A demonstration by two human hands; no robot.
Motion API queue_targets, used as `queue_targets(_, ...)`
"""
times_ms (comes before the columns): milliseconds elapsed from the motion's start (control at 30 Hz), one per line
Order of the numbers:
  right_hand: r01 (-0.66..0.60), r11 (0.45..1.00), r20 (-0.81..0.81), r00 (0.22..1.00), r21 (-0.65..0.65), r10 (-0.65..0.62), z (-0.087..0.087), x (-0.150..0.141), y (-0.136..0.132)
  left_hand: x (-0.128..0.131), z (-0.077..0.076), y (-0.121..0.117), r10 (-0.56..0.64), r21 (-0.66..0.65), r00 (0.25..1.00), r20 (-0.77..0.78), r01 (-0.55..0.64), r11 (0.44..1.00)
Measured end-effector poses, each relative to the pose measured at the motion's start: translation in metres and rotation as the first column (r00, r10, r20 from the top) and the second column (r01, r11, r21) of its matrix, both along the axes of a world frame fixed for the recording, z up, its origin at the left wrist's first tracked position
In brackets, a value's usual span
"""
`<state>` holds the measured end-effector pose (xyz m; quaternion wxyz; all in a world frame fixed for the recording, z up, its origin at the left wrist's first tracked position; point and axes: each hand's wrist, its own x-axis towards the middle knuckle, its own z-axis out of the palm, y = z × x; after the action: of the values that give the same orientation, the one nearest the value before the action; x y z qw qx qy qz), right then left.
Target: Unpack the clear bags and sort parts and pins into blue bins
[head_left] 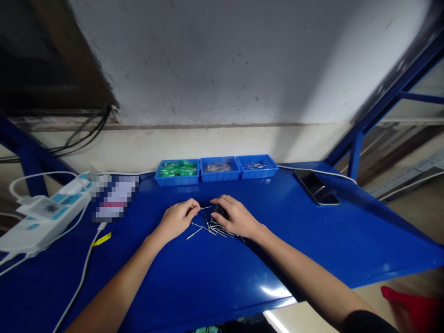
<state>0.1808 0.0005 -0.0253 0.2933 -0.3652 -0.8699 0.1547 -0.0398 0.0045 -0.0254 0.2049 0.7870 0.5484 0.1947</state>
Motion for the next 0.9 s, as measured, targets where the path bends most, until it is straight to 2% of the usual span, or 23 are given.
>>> queue_targets(167,0.004,0.999,0.022,1.000,0.038,-0.005,-0.001,-0.001,0.001,0.005,0.004,-0.002,0.000,-0.032,0.996,0.095,0.003,0.999)
queue_targets(400,0.003,0.997,0.029,1.000,0.077,-0.005,0.001,-0.002,-0.001,0.013,0.011,-0.008,0.084,-0.257,0.957,0.277,-0.010,0.966)
queue_targets(600,0.003,0.995,0.029,1.000,0.100,-0.006,0.001,-0.003,-0.001,0.012,0.015,-0.011,-0.053,-0.128,0.967,0.248,0.087,0.988)
queue_targets(900,0.004,0.990,-0.009,1.000,0.144,-0.003,0.006,-0.002,-0.006,0.014,0.017,-0.012,-0.063,0.050,0.978,0.196,0.054,0.997)
